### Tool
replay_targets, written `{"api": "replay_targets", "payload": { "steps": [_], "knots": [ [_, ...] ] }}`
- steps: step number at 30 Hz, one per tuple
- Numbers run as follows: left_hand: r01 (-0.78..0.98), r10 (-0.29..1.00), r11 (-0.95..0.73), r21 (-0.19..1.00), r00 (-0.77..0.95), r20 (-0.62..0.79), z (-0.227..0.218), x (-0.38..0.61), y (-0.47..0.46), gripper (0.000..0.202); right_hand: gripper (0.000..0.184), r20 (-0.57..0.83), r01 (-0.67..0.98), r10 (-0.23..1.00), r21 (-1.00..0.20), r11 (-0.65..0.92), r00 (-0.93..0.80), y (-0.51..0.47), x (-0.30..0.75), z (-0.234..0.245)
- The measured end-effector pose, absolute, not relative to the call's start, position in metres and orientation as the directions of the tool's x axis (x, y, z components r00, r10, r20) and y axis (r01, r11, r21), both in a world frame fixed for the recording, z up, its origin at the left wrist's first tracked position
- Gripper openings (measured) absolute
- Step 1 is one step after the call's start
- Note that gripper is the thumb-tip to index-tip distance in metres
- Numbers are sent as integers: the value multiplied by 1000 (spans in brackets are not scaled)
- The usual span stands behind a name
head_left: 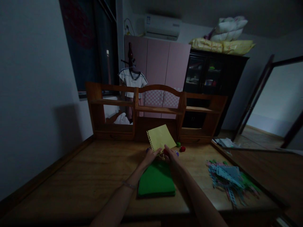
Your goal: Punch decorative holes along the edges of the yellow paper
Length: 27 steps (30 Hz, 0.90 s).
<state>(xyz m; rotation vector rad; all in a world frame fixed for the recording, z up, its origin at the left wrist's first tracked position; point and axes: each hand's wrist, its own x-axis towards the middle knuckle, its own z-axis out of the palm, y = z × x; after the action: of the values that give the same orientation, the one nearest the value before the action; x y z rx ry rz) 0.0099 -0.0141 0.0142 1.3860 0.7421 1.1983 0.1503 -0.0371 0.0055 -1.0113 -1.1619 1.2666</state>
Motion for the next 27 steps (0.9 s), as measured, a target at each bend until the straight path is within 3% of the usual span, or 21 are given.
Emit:
{"api": "replay_targets", "payload": {
  "steps": [10,19,27],
  "knots": [
    [-103,946,-231,967,210,249,11,9,-13,45,48,40,-278,996,-960,16,-80,-44,150,12],
    [-209,954,-201,957,178,239,15,9,-14,42,50,102,-236,983,-970,64,-151,-43,150,10],
    [-269,970,-164,949,133,205,12,10,-11,44,44,157,-219,986,-965,143,-47,-37,151,4]
  ]
}}
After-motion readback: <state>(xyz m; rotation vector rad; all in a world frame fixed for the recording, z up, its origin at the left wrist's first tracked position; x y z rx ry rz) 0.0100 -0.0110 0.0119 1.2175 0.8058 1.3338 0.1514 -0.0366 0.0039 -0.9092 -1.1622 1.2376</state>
